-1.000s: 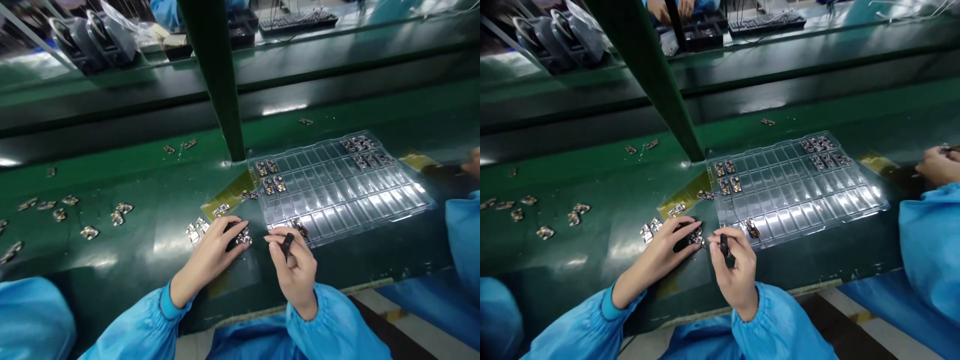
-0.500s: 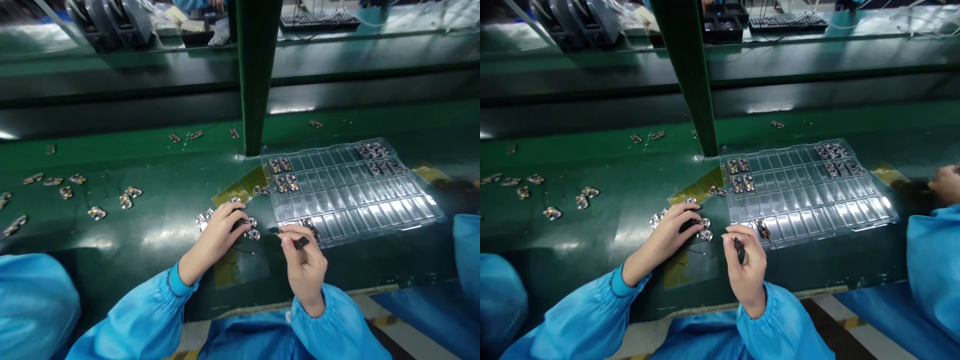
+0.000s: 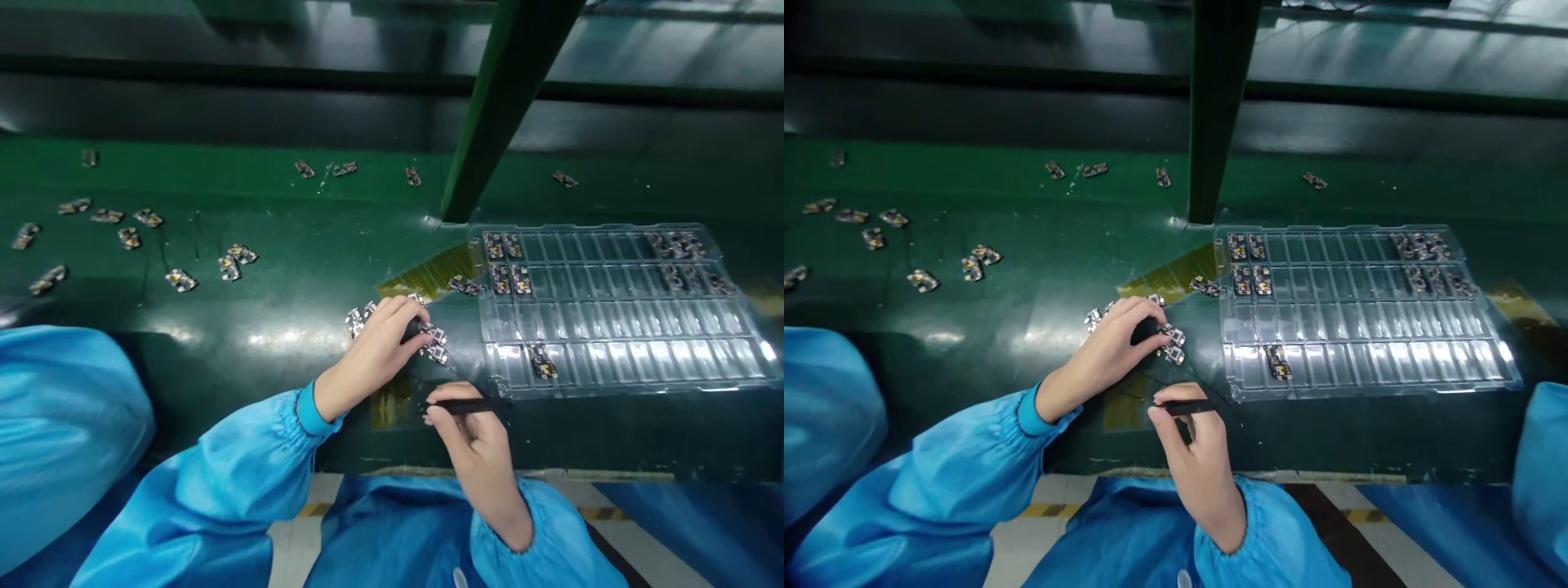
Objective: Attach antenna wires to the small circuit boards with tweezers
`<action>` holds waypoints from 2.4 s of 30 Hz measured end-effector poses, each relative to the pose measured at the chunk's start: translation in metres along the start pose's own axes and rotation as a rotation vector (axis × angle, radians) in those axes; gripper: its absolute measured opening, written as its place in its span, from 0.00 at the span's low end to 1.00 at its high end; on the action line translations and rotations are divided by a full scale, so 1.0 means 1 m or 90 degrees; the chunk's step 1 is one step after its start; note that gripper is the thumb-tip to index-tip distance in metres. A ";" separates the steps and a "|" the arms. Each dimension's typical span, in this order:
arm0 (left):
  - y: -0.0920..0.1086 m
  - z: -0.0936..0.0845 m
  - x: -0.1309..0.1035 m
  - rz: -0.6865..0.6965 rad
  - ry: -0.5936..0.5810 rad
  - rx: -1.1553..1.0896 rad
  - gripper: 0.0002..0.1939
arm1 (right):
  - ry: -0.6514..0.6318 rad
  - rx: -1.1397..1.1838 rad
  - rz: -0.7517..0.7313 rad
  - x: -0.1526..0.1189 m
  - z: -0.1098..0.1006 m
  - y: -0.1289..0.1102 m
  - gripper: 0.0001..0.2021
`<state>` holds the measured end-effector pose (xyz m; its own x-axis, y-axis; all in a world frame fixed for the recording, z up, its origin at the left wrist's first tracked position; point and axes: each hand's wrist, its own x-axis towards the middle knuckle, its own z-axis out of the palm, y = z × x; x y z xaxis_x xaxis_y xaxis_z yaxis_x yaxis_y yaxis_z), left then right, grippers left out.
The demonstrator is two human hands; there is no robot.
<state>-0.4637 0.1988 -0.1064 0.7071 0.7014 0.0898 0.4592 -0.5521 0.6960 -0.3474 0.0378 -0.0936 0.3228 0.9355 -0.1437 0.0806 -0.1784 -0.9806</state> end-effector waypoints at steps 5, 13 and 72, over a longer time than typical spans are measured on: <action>0.000 0.000 -0.004 0.005 0.011 0.059 0.09 | -0.049 -0.050 0.029 -0.007 0.001 0.005 0.04; 0.001 -0.001 0.000 -0.019 0.038 -0.035 0.05 | -0.065 -0.066 0.011 -0.013 -0.002 0.016 0.05; 0.050 0.019 -0.102 -0.364 0.140 -0.657 0.09 | -0.059 -0.137 -0.099 -0.020 -0.017 0.022 0.06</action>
<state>-0.5023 0.0913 -0.0948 0.3877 0.8449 -0.3687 -0.0418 0.4157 0.9086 -0.3361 0.0099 -0.1102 0.2036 0.9789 -0.0152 0.3245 -0.0822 -0.9423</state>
